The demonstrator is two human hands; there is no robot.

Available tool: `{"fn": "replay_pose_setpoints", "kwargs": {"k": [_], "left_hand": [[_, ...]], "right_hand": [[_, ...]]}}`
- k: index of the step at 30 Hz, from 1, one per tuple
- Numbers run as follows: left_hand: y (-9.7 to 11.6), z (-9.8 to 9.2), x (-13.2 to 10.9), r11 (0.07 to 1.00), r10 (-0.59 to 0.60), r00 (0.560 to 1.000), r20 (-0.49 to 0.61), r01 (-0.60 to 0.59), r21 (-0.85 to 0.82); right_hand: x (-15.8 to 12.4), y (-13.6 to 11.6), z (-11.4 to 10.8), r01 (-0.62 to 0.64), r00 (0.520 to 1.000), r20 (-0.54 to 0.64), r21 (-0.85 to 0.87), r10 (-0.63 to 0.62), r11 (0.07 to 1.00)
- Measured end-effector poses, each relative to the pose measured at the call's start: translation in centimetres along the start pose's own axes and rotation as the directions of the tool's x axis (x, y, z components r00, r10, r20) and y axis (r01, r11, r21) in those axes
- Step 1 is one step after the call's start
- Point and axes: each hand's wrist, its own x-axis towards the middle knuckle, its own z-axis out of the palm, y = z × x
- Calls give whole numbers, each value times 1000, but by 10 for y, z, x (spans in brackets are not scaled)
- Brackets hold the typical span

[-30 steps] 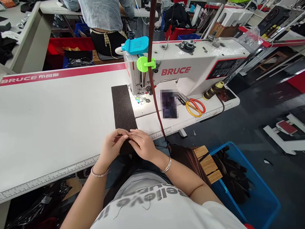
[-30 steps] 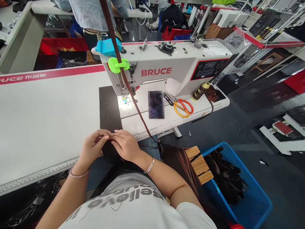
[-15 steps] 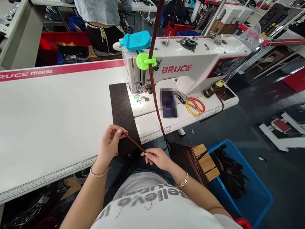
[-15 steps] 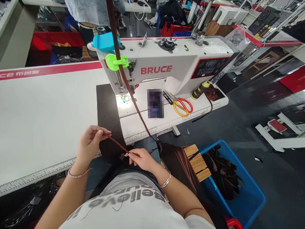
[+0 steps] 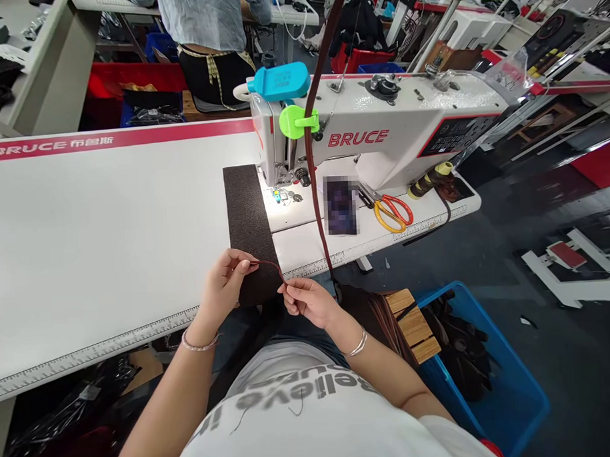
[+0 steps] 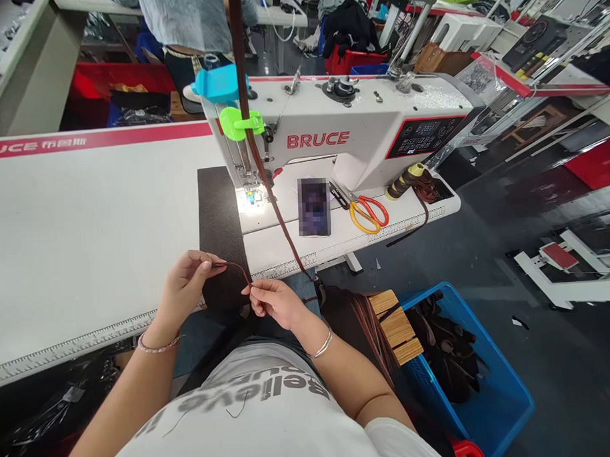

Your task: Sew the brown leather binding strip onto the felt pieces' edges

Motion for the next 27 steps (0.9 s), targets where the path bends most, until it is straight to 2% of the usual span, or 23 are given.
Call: {"fn": "replay_pose_setpoints", "kwargs": {"k": [4,7,9,11,13,15,18,22,23,24,27], "left_hand": [[-6,-4,-2,994,68,992,111,-77,77],[-10,-6,-2,932,153,978,143,-191,308],[-11,-6,-1,789,237,957,170,-291,541],[-11,-3,0,583,292,927,234,-367,725],[-10,0,-2,410,310,907,286,-399,820],[-10,6,-7,309,316,898,306,-402,862],[-7,17,-18,236,334,884,328,-416,878],[-3,27,-29,181,384,854,352,-443,878],[-2,27,-28,175,390,849,357,-449,876],[-1,27,-27,173,390,846,363,-454,874],[3,25,-19,188,349,855,383,-464,865]], "right_hand": [[3,-10,0,88,995,-57,17,-87,996],[4,-20,0,149,981,-129,25,-144,989],[7,-27,1,184,969,-170,7,-180,983],[12,-35,4,214,957,-191,-37,-217,976],[20,-43,10,250,943,-201,-91,-264,964],[28,-51,19,300,923,-204,-145,-325,943],[41,-63,34,421,876,-137,-252,-463,871],[59,-77,47,596,738,-21,-450,-674,666],[62,-79,47,584,716,-19,-532,-698,613],[65,-80,46,532,718,-21,-628,-696,568],[68,-78,37,253,813,-66,-855,-579,453]]}}
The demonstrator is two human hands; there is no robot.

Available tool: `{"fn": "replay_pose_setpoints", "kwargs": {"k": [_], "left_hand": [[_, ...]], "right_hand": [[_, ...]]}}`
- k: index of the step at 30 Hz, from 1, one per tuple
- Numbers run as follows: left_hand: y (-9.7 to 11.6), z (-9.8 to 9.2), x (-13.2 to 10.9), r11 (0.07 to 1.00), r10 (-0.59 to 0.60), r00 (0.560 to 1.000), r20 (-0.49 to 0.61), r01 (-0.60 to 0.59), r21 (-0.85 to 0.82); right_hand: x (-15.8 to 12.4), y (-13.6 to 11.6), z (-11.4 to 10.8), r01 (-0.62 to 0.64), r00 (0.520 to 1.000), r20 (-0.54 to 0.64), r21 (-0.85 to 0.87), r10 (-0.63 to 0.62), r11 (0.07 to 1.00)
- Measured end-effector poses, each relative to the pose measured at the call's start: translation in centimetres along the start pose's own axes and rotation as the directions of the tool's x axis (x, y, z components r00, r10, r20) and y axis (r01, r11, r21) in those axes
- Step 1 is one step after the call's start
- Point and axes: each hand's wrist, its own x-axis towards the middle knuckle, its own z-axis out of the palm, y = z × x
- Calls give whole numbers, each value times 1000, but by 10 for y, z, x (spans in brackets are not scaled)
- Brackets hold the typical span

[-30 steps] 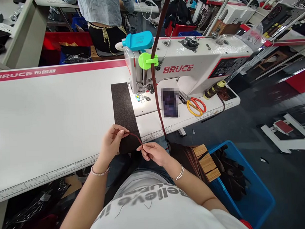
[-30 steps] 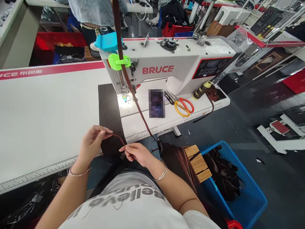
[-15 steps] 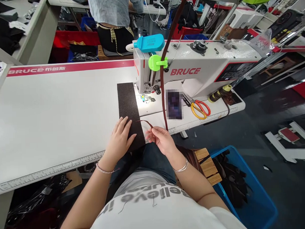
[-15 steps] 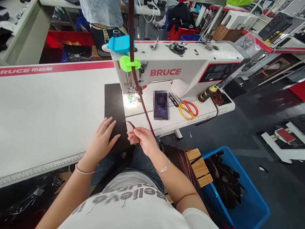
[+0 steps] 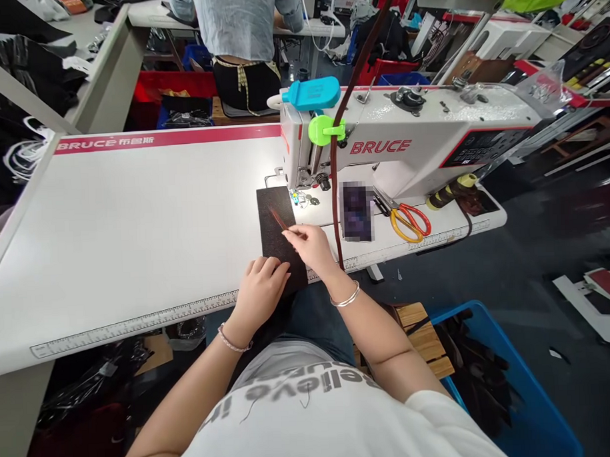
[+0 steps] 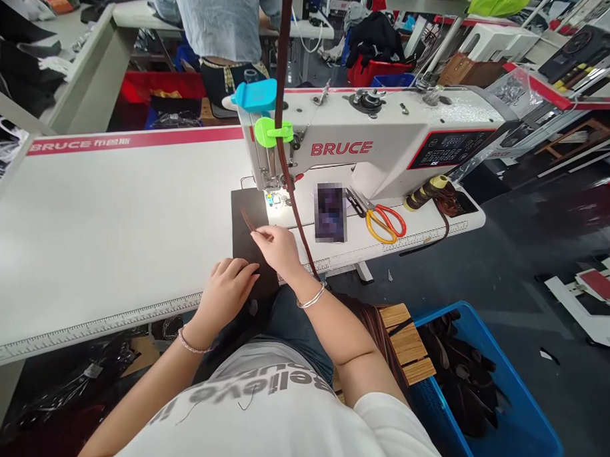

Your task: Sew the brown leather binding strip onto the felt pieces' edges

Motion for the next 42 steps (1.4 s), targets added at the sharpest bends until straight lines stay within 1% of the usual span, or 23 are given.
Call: {"fn": "replay_pose_setpoints", "kwargs": {"k": [2,4,8,11,14,17,21,23,26,29,33,36,39,42], "left_hand": [[-4,-1,7,1000,5,999,39,-4,-30],[-6,0,13,996,21,999,47,-17,-84],[-7,4,21,980,38,999,2,-37,-197],[-6,5,22,974,30,999,19,-24,-224],[-6,4,22,976,32,998,57,-19,-215],[-9,2,26,980,34,995,92,-15,-199],[-15,5,34,986,5,999,48,3,-166],[-16,8,37,988,-20,999,39,26,-154],[-12,10,37,988,-30,997,68,39,-147],[-4,10,33,992,-28,998,63,35,-121],[0,8,34,995,-20,998,52,25,-94],[-5,8,41,997,-17,997,77,22,-73],[-11,10,51,999,-12,994,106,16,-45],[-15,13,57,995,22,996,84,-14,-101]], "right_hand": [[-5,6,-4,-64,997,44,-118,70,991],[-11,9,-9,-95,993,57,-160,105,983],[-21,11,-17,-198,972,92,-158,215,967],[-24,14,-18,-245,962,87,-134,258,960],[-25,15,-17,-228,967,81,-157,243,961],[-28,14,-15,-213,967,101,-174,232,961],[-32,14,-14,-193,971,104,-180,213,965],[-34,15,-14,-202,970,106,-147,218,968],[-34,17,-15,-214,968,111,-95,225,972],[-32,16,-18,-165,978,108,-134,180,977],[-30,12,-21,-137,986,67,-158,149,978],[-27,11,-22,-131,990,30,-182,138,975],[-24,12,-23,-145,988,15,-214,152,966],[-20,14,-23,-141,989,-9,-280,145,949]]}}
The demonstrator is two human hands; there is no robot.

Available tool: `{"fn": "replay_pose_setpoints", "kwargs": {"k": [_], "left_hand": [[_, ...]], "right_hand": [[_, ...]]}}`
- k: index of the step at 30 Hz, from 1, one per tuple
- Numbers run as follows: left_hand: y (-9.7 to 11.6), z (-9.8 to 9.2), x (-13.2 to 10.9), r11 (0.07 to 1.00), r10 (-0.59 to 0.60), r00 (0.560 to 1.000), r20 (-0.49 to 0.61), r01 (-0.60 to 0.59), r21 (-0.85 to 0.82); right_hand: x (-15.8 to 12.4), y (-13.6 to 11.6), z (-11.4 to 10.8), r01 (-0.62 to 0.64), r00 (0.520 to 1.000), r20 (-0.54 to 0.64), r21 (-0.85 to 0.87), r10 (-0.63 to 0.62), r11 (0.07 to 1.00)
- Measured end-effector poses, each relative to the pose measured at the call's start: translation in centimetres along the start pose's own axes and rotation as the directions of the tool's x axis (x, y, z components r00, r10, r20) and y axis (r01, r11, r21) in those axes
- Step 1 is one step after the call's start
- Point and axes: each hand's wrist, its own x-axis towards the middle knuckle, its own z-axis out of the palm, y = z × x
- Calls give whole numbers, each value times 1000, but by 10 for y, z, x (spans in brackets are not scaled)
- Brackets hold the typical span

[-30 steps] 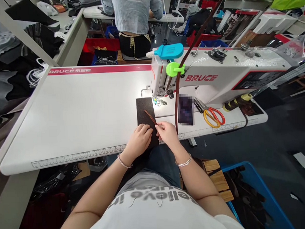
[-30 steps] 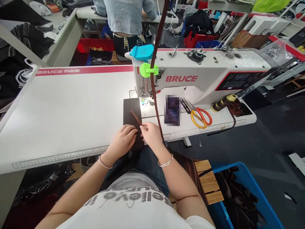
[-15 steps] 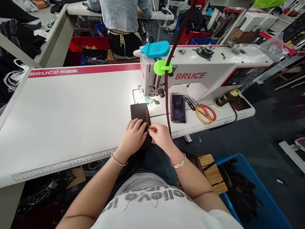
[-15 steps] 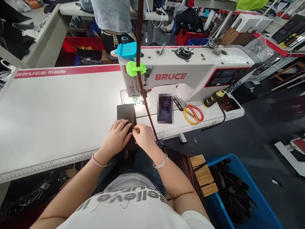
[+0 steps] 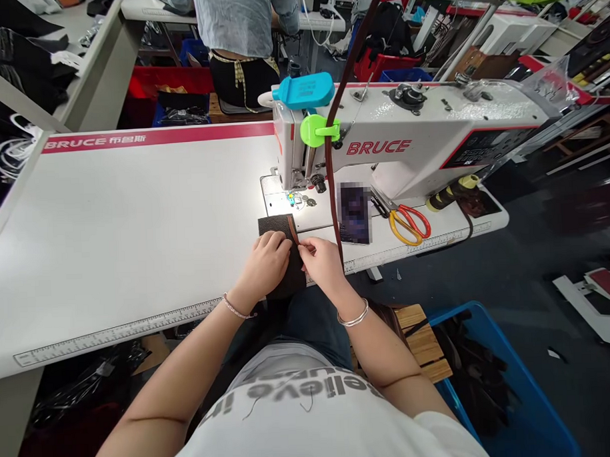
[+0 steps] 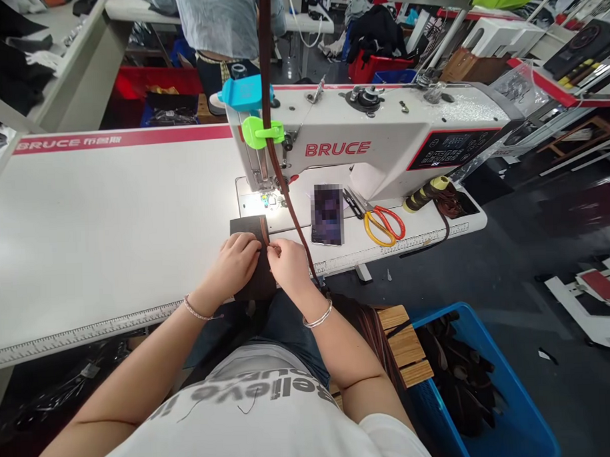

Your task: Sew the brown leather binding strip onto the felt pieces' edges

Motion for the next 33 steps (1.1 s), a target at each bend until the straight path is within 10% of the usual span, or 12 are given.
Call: {"fn": "replay_pose_setpoints", "kwargs": {"k": [33], "left_hand": [[-1,13,15,991,-21,999,37,26,-132]], "right_hand": [[17,0,3,29,999,-24,-186,-34,982]]}}
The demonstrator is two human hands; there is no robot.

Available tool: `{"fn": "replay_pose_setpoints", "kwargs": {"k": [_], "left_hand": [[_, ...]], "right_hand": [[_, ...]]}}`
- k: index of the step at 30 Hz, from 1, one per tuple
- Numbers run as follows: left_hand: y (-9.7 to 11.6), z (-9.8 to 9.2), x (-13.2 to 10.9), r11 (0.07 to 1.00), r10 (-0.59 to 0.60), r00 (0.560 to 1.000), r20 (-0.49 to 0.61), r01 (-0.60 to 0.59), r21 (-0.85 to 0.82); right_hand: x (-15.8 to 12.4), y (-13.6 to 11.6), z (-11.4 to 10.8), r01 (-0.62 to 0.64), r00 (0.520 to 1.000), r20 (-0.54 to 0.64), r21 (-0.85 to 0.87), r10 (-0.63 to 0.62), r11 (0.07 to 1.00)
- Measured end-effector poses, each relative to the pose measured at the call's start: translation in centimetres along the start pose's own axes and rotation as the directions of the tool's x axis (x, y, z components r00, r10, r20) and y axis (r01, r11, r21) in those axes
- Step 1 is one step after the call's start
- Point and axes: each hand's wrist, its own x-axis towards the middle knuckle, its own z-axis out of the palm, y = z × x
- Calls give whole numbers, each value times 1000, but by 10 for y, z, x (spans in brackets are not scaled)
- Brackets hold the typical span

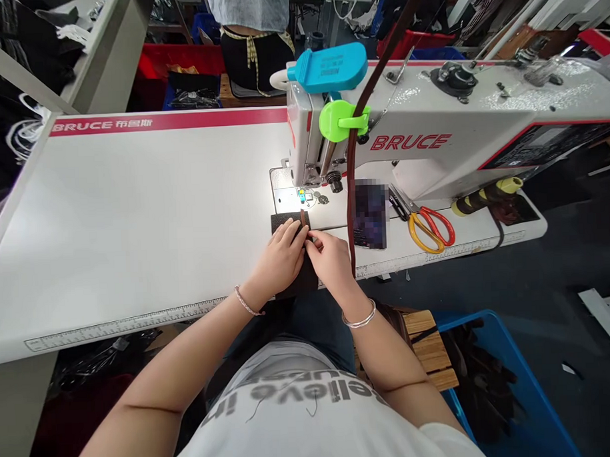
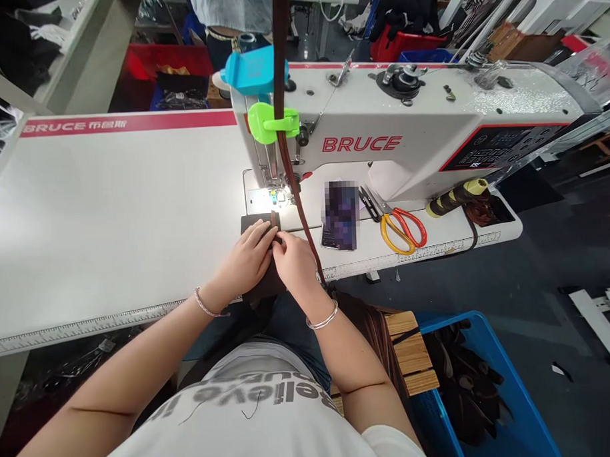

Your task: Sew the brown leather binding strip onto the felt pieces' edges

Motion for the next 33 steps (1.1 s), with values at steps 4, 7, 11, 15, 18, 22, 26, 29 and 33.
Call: {"fn": "replay_pose_setpoints", "kwargs": {"k": [4,7,11,15,18,22,26,29,33], "left_hand": [[1,-4,3,999,-5,1000,17,5,35],[-1,-7,6,998,1,1000,25,-2,64],[-4,-8,9,995,16,1000,20,-18,95],[-6,-7,11,991,25,999,25,-28,129],[-7,-6,12,988,29,999,27,-32,152],[-8,-5,12,988,20,1000,14,-22,153],[-8,-4,12,988,18,1000,12,-20,153],[-8,-4,13,989,14,1000,12,-15,148],[-8,-3,13,990,15,1000,14,-17,137]], "right_hand": [[0,1,1,-1,1000,-27,2,1,1000],[1,0,0,-20,1000,-16,4,20,1000],[1,-1,-1,-55,998,14,-3,55,999],[3,-1,-2,-29,999,37,-17,30,999],[4,1,-2,-16,999,32,0,16,1000],[4,4,0,-18,1000,16,18,18,1000],[3,3,0,-43,999,21,16,43,999],[3,3,1,-42,999,2,14,42,999],[4,4,3,-24,999,-20,31,25,999]]}}
